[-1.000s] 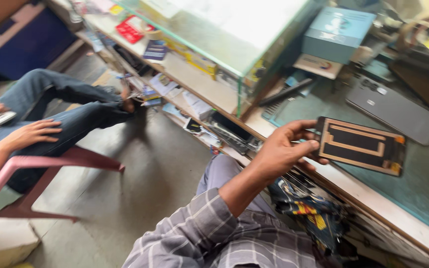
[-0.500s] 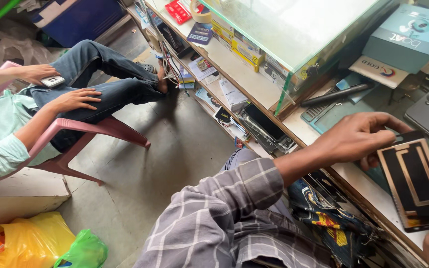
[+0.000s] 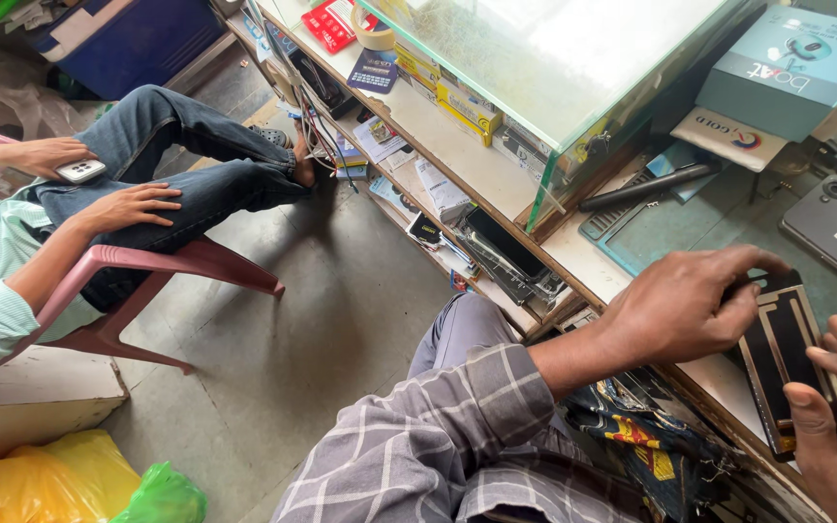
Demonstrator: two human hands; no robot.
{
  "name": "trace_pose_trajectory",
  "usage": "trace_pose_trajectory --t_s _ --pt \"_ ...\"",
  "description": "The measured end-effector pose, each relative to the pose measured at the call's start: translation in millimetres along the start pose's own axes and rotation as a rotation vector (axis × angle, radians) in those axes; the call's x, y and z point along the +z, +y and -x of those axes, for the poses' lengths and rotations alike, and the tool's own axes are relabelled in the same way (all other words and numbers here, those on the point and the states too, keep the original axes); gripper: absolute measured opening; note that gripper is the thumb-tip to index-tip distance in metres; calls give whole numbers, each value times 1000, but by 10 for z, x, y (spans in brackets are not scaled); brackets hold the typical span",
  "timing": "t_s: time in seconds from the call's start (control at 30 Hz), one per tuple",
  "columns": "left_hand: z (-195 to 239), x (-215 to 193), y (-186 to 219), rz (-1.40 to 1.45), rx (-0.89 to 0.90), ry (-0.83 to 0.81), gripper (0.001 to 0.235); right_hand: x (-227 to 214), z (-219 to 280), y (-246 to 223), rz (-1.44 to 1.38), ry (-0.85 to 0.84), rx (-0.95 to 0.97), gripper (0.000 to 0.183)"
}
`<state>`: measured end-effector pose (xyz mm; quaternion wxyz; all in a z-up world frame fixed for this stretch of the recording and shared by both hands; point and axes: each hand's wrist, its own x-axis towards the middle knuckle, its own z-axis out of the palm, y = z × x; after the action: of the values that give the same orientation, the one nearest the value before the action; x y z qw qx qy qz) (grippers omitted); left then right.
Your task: The person uses tweezers to peel and adjust a copper-colored adhesive frame on a black rectangular component. They then handle a gray smartphone back cover, using the tweezers to manipulate the camera module area before returning to the adhesive frame.
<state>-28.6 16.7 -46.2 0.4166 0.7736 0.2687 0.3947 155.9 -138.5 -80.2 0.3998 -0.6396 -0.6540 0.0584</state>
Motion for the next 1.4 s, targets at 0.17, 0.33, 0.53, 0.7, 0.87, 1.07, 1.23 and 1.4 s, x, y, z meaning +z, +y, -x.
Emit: trace_pose_trajectory --t_s 0.17,0.33,0.53,0.7,0.87,1.07,1.23,1.4 --pt "25 -29 39 -21 16 14 31 -32 -44 -63 14 -15 22 43" --pt "33 -30 74 -51 16 16 33 -8 5 15 13 16 -2 41" --pt "46 -41 69 -44 30 -7 36 8 49 201 112 -21 -14 44" --pt "63 -36 58 -56 44 -6 34 50 3 224 129 -27 -13 49" --pt "47 -34 82 -71 67 21 32 -17 -38 -50 -8 42 -52 37" --pt "29 -111 181 -25 49 -18 31 -175 -118 -425 237 106 -17 31" --pt "47 -184 294 -12 56 11 29 -222 -235 -695 294 98 -44 43" --pt "42 -212 323 -30 52 19 29 -264 -362 -876 309 56 -130 61"
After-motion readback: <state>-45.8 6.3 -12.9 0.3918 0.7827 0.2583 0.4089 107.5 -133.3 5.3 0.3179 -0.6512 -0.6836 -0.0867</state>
